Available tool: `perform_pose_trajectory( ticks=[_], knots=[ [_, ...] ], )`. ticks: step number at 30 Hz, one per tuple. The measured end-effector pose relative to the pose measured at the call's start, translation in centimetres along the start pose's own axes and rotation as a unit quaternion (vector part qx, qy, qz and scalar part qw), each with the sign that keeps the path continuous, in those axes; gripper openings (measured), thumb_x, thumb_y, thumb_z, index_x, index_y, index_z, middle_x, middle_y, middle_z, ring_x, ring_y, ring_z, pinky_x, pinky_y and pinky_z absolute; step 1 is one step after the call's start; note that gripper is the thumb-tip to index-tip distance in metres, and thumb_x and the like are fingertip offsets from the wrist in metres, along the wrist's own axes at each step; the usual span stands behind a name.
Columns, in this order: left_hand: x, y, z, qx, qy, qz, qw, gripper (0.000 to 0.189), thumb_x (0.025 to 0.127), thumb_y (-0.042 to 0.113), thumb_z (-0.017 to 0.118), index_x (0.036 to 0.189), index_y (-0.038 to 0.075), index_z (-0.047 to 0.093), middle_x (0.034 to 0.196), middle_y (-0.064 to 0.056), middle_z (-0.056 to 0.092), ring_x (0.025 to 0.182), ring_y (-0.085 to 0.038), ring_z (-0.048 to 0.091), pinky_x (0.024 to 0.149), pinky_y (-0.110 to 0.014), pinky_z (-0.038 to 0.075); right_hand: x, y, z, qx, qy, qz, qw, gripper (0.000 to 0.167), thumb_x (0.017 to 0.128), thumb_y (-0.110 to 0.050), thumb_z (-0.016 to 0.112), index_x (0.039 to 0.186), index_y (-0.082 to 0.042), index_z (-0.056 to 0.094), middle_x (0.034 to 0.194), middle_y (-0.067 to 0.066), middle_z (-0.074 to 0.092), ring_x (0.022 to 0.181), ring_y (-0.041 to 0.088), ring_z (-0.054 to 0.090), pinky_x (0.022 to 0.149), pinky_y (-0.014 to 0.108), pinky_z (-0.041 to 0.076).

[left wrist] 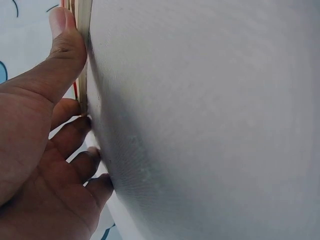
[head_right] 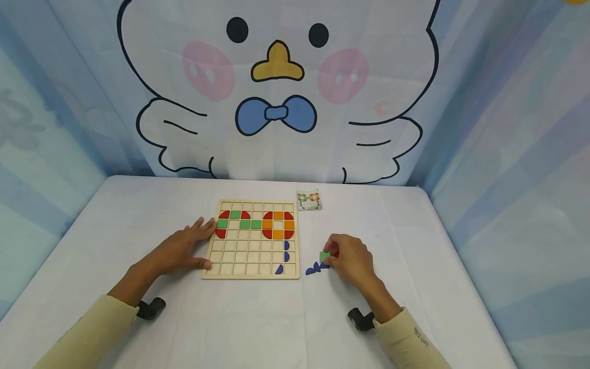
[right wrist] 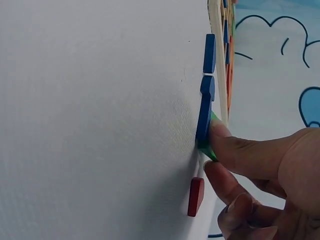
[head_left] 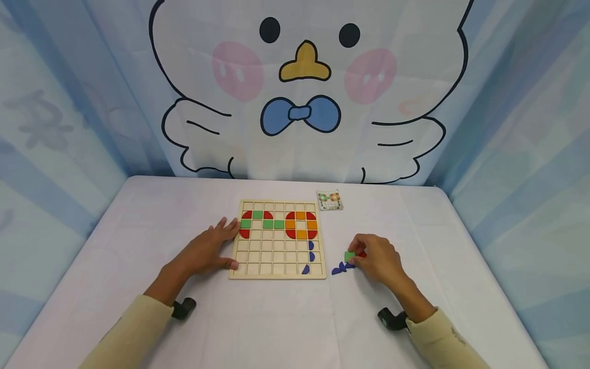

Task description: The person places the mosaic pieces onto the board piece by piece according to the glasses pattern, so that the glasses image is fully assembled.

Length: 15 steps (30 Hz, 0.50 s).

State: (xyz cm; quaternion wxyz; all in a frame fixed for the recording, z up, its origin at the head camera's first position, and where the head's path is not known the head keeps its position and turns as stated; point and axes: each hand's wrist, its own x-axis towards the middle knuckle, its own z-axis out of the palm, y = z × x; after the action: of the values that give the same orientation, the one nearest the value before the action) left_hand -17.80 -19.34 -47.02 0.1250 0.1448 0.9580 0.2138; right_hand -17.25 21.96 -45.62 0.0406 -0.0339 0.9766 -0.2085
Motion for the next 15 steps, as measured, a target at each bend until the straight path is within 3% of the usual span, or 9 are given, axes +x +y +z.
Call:
perform_pose_trajectory(
  ticks=[15],
  knots=[
    [-0.3,0.0,0.1,0.001,0.004,0.008,1.0,0.11,0.082,0.04,0.091,0.167,0.009,0.029,0.176,-0.015,0.025,0.164,-0.045,0.016,0.129,-0.067,0.024,0.3,-2.9,0.3,0.072,0.008,0.005,0.9974,0.015,0.087,-0.015,0.089,0.085,-0.019,0.075,0.079,-0.003,0.07,0.08,0.019,0.055,0.07,0.032,0.041]
  ],
)
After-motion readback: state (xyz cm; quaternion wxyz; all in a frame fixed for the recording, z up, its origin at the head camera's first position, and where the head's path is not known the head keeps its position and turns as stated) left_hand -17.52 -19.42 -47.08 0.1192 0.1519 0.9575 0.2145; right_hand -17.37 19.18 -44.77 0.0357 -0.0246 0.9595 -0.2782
